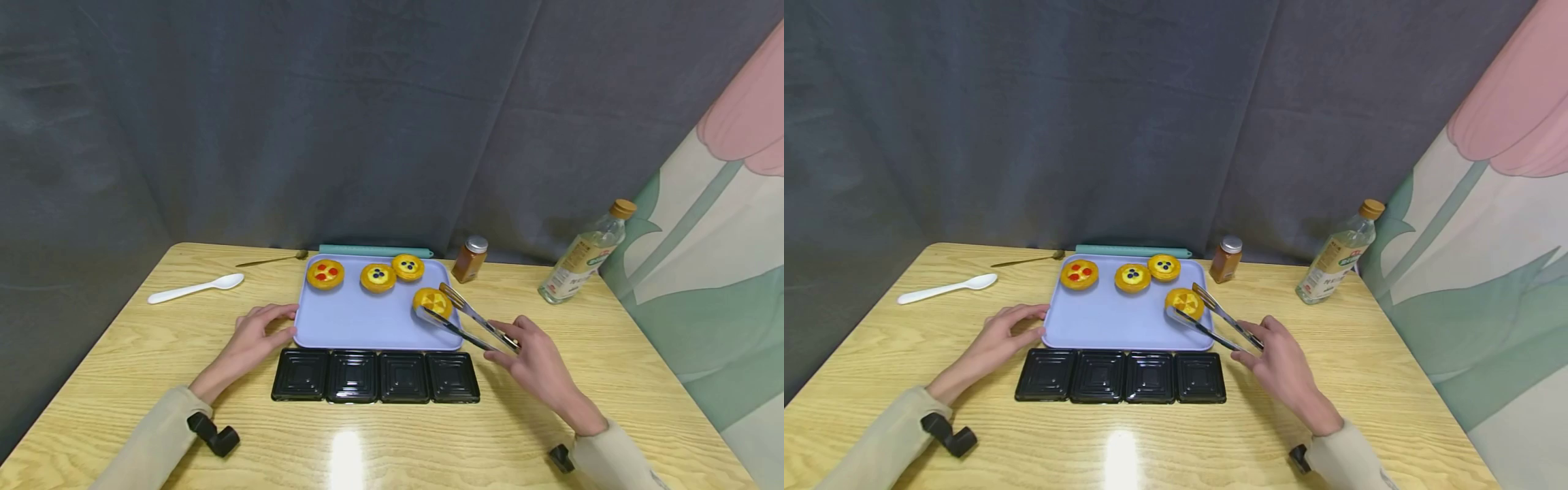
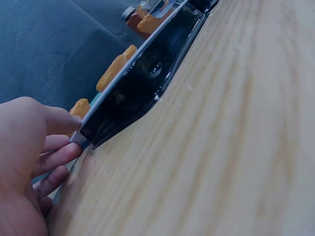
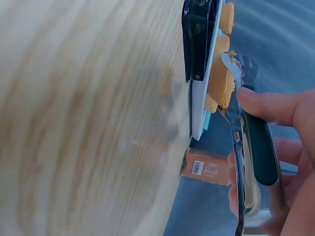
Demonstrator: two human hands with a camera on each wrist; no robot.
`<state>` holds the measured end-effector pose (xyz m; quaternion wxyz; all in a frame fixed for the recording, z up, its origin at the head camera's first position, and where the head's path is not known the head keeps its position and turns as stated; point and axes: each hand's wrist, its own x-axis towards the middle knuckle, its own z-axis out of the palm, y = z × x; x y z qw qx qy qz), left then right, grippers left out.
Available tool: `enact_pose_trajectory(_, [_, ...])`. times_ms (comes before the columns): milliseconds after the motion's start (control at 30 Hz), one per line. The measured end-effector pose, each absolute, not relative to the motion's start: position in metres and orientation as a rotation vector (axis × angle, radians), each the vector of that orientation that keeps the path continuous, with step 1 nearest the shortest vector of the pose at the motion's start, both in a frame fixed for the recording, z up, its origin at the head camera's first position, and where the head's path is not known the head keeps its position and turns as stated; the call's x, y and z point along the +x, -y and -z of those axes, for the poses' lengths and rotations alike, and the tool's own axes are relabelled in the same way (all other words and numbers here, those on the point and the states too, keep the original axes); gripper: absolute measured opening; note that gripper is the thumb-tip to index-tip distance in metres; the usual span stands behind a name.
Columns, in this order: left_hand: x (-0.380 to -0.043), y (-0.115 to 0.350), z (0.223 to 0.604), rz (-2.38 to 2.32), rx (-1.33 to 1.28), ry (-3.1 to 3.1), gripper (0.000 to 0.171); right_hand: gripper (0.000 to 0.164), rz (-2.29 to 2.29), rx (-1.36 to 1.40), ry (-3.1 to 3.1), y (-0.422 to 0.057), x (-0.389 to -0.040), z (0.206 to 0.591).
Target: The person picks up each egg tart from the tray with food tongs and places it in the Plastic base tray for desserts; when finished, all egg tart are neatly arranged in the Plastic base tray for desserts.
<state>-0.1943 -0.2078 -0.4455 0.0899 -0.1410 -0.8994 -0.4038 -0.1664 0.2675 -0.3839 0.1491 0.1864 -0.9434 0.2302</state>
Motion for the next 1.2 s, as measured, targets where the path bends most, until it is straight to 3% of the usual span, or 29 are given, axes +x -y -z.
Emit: enact_pose_trajectory(1200, [-0.195,0.209,0.446,1.201,-0.415,2.677,0.045,0.052,-0.629,0.526,2.695,-0.286,-0.099,0.373])
